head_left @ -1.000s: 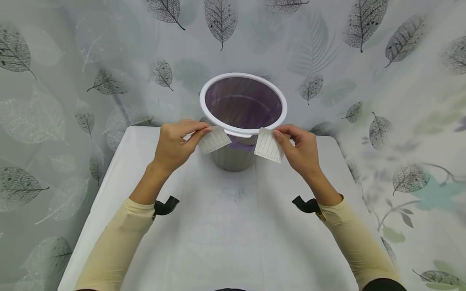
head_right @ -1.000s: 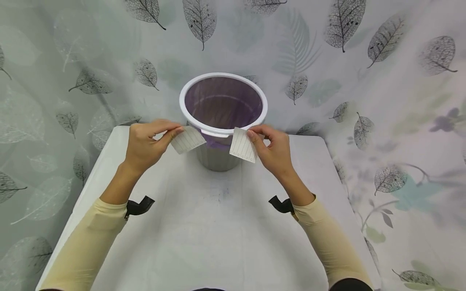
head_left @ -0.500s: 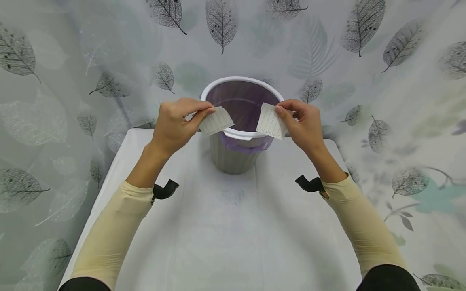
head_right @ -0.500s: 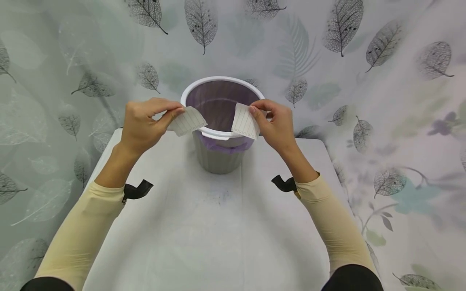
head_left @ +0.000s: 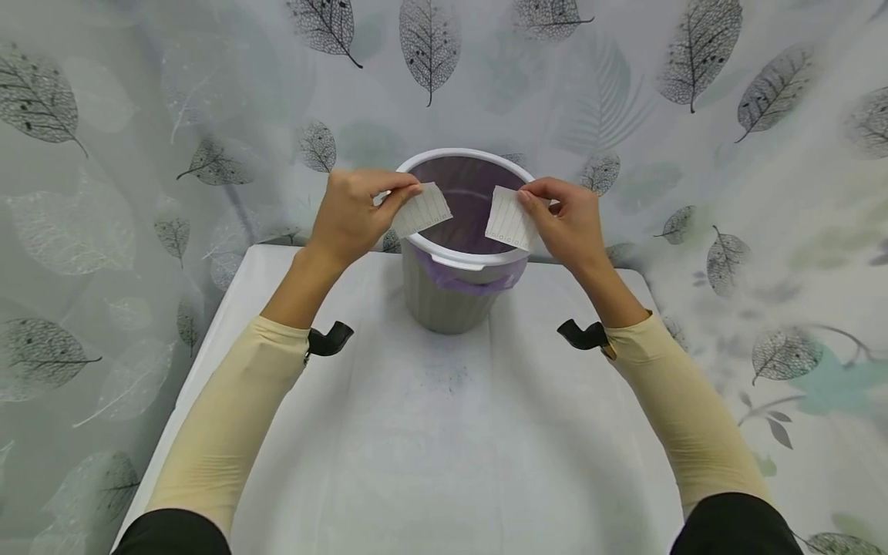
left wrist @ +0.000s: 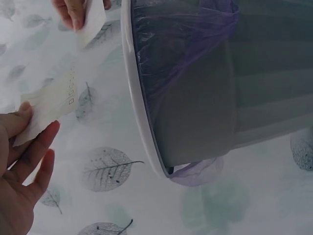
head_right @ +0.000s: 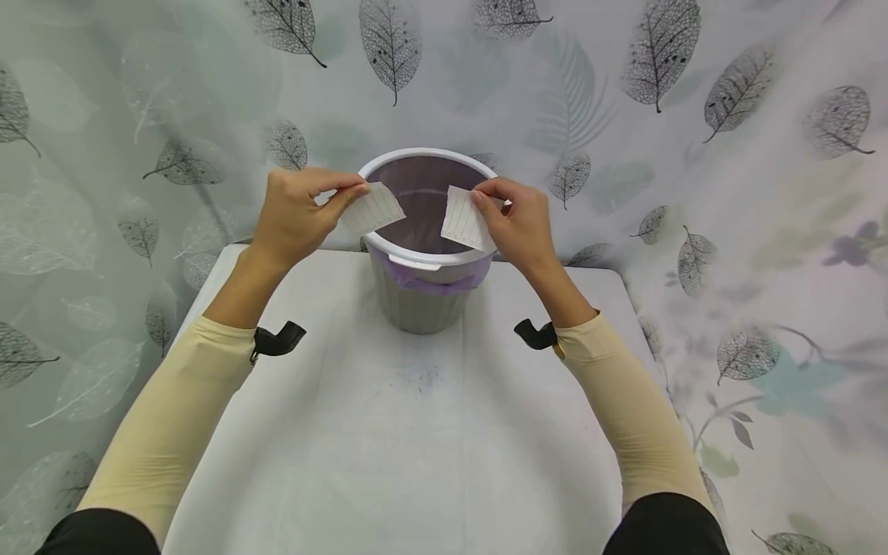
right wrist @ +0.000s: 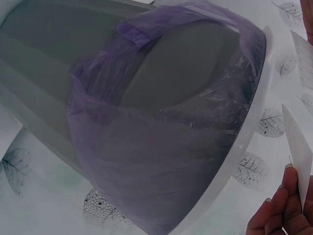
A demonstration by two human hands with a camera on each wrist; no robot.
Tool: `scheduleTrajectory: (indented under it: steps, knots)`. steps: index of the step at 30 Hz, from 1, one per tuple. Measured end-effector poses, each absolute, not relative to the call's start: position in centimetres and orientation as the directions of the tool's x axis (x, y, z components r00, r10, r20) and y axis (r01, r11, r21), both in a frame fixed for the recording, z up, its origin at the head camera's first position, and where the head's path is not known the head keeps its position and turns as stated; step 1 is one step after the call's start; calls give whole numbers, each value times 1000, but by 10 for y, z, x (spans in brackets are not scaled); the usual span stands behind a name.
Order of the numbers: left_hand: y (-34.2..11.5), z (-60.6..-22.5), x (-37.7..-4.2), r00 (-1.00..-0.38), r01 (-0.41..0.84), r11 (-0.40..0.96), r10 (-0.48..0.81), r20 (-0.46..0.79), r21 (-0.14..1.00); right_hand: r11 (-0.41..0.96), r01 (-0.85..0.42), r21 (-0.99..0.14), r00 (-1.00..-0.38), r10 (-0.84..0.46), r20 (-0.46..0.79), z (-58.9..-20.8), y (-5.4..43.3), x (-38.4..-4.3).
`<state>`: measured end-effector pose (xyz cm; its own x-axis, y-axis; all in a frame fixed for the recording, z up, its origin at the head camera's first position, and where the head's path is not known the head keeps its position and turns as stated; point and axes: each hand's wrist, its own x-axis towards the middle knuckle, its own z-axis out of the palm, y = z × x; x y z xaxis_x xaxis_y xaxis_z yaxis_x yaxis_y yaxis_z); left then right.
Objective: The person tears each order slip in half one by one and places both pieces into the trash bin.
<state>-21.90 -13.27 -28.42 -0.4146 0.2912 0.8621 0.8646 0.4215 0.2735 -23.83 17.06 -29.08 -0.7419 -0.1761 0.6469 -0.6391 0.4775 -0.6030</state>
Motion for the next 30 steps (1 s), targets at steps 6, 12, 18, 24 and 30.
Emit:
scheduleTrajectory:
  steps: [6,12,18,24,30]
  knots:
    - [-129,-292,-231,-448,850,423,271,852,313,490,-629,-604,-750,-178,637,-290,166,-245]
    - [-122,-300,-243,-488,830,435,263,832,350,475,-642,-602,-745,-201,637,-295,167,-254]
    - [-113,-308,-251,-537,808,444,286,793,388,531,-643,-552,-735,-225,640,-303,168,-262]
    - [-106,-314,-256,-578,788,441,289,763,430,584,-635,-507,-736,-255,628,-310,168,-263]
    - [-100,-317,-259,-599,773,464,304,741,434,603,-618,-505,-752,-265,603,-314,167,-262]
